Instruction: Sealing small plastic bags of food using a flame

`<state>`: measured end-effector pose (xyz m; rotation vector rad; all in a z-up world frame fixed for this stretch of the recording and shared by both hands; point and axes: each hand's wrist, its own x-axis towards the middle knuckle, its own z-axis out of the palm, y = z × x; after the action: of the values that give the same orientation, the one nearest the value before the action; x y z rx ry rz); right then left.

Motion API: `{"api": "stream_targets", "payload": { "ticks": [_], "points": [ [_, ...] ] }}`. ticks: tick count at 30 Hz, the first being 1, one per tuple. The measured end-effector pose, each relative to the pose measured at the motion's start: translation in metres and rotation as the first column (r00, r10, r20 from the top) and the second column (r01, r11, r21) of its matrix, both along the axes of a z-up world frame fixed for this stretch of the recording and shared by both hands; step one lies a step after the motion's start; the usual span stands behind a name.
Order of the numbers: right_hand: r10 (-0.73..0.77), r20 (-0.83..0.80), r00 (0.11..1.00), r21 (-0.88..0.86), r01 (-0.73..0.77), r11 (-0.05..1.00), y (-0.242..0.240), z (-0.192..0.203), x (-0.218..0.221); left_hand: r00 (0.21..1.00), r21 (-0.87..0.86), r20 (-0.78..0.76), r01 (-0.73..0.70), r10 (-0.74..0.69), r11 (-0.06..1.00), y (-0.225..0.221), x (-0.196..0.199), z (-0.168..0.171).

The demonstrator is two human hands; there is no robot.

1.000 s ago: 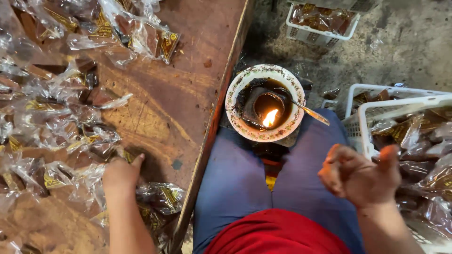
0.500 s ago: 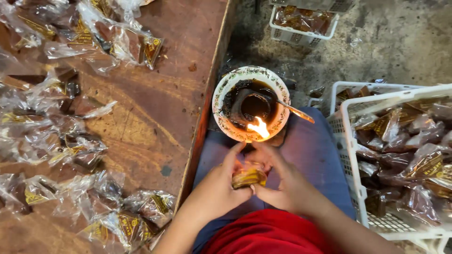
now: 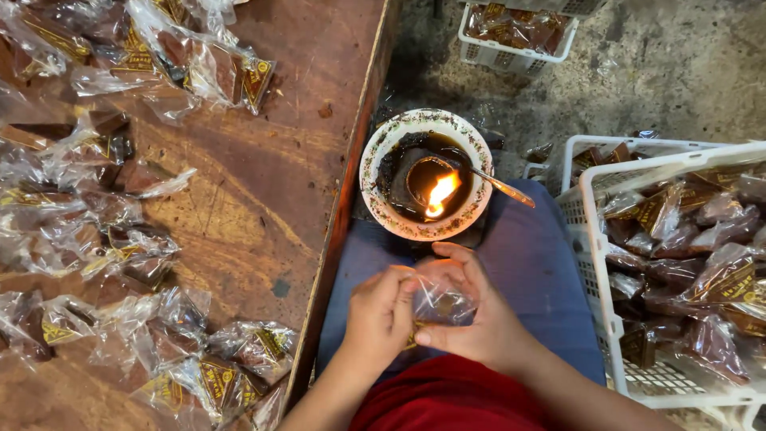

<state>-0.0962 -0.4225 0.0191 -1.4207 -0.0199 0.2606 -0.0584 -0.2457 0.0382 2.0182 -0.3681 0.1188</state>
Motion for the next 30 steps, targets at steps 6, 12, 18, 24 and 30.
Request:
{"api": "stream_targets", "payload": {
  "ticks": [6,12,18,24,30],
  "points": [
    [-0.090,-0.062,0.994,-0.018,0.089,0.996,-0.009,0.004,0.001,0.971,-0.028,-0.106,0.214,-0.216,0.976,0.009,0.007,0.005],
    [-0.367,-0.055,0.928,0.055,0.370,0.927,-0.025,0.003,0.008,0.944,0.512,0.147,0.182,-0.295,0.840,-0.004,0.004,0.007],
    [-0.213,-0.244,0.946,-0.100,0.194,0.976,-0.028,-0.023,0.013,0.923,0.166,-0.222,0.353,-0.314,0.921,0.000,0.007,-0.011],
    [-0.148,-0.543,0.827,0.261,0.333,0.906,-0.007,-0.064,0.031,0.627,-0.543,-0.643,0.033,-0.441,0.839,-0.002,-0.007,-0.074],
    [-0.142,-0.738,0.659,0.216,0.430,0.877,0.007,-0.061,0.059,0.467,-0.462,-0.852,-0.462,-0.235,0.757,-0.008,0.000,-0.081]
  ]
}}
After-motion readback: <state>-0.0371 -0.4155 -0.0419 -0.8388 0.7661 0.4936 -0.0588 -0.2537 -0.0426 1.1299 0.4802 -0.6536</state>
